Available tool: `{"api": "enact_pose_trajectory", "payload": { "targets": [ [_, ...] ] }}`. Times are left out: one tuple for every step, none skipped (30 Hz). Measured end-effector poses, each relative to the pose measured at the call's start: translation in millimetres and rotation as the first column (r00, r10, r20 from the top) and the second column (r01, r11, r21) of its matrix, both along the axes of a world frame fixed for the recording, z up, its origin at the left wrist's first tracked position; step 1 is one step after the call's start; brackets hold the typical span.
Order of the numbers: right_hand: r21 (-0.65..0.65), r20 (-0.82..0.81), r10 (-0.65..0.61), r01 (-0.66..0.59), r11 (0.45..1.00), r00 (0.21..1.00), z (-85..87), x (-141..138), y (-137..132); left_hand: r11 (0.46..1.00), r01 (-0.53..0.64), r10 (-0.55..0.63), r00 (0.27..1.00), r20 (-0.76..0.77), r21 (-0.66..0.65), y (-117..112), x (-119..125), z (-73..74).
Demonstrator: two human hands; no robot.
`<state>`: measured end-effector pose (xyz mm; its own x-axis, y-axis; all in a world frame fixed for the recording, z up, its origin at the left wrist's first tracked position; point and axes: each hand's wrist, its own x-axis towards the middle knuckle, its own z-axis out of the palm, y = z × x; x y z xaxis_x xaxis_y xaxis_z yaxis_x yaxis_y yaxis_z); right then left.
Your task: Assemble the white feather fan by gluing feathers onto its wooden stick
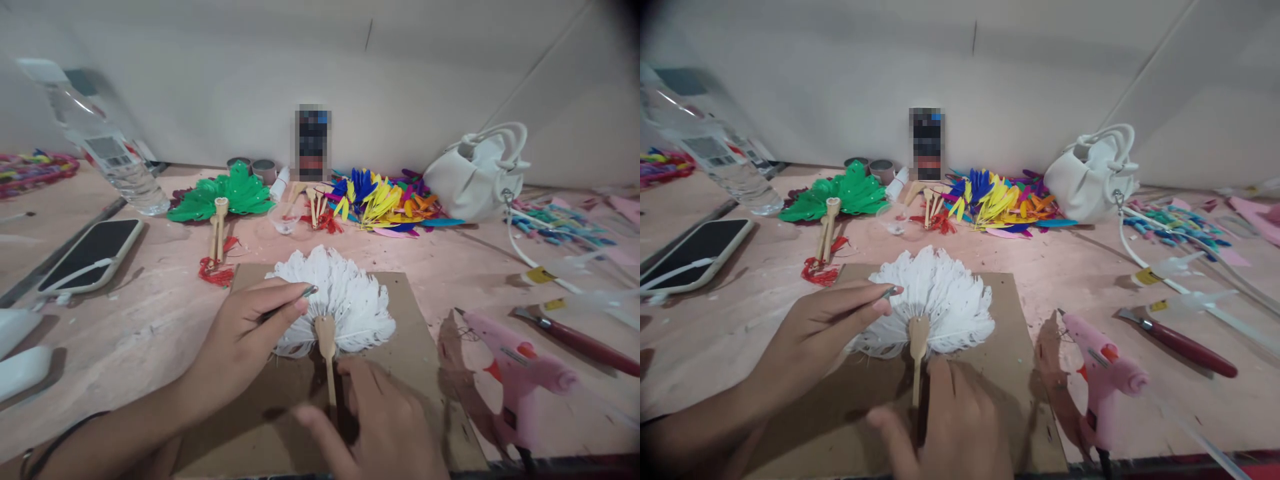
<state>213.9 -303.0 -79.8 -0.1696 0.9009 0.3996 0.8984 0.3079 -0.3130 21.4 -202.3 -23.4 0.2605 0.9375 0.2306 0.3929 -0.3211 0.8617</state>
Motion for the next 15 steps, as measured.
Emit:
{"api": "enact_pose_trajectory", "payload": {
  "targets": [
    [0.003,0.056,-0.031,0.031,1.000,0.998,-1.2,-6,5,1.000,0.000,0.001,1.000,-0.015,0.022,-1,0,2.1],
    [-0.013,0.099,-0.041,0.042,0.999,0.994,-2.3,-10,8,0.999,-0.006,0.007,1.000,-0.029,0.046,-2,-1,4.4],
    [-0.024,0.129,-0.026,0.030,0.999,0.991,-2.9,-11,10,0.997,-0.015,0.018,0.999,-0.039,0.072,-4,-1,6.8],
    [-0.033,0.136,-0.003,0.008,0.999,0.991,-2.9,-10,10,0.994,-0.029,0.034,0.998,-0.046,0.102,-5,-2,9.1],
    [-0.029,0.119,0.010,-0.007,1.000,0.993,-2.0,-7,10,0.990,-0.045,0.052,0.997,-0.053,0.135,-7,-3,11.3],
    [-0.009,0.083,0.011,-0.010,1.000,0.997,-0.6,-4,10,0.983,-0.065,0.077,0.995,-0.061,0.171,-9,-4,13.2],
    [0.022,0.023,0.002,-0.002,1.000,1.000,1.1,-1,10,0.974,-0.084,0.101,0.992,-0.071,0.208,-11,-6,15.1],
    [0.044,-0.059,-0.009,0.012,0.999,0.998,2.5,2,10,0.964,-0.098,0.121,0.989,-0.080,0.247,-13,-7,16.8],
    [0.044,-0.165,-0.019,0.027,0.999,0.986,3.2,4,10,0.954,-0.100,0.129,0.988,-0.088,0.284,-15,-9,18.6],
    [0.017,-0.286,-0.022,0.028,0.999,0.958,2.9,5,9,0.944,-0.089,0.125,0.988,-0.095,0.318,-17,-10,20.5],
    [-0.030,-0.415,-0.021,0.009,0.999,0.910,1.4,5,9,0.932,-0.068,0.111,0.989,-0.100,0.355,-19,-11,22.5],
    [-0.089,-0.551,-0.037,-0.015,0.996,0.834,-1.2,4,7,0.919,-0.037,0.086,0.990,-0.109,0.394,-20,-12,24.8],
    [-0.147,-0.668,-0.071,-0.039,0.988,0.740,-4.6,2,6,0.903,-0.004,0.063,0.990,-0.124,0.430,-22,-13,27.3],
    [-0.193,-0.756,-0.112,-0.056,0.980,0.645,-8.4,-1,4,0.886,0.028,0.044,0.989,-0.144,0.463,-23,-13,29.8],
    [-0.221,-0.813,-0.148,-0.064,0.973,0.563,-12.1,-4,2,0.867,0.058,0.029,0.985,-0.168,0.495,-24,-14,32.5]
  ]
}}
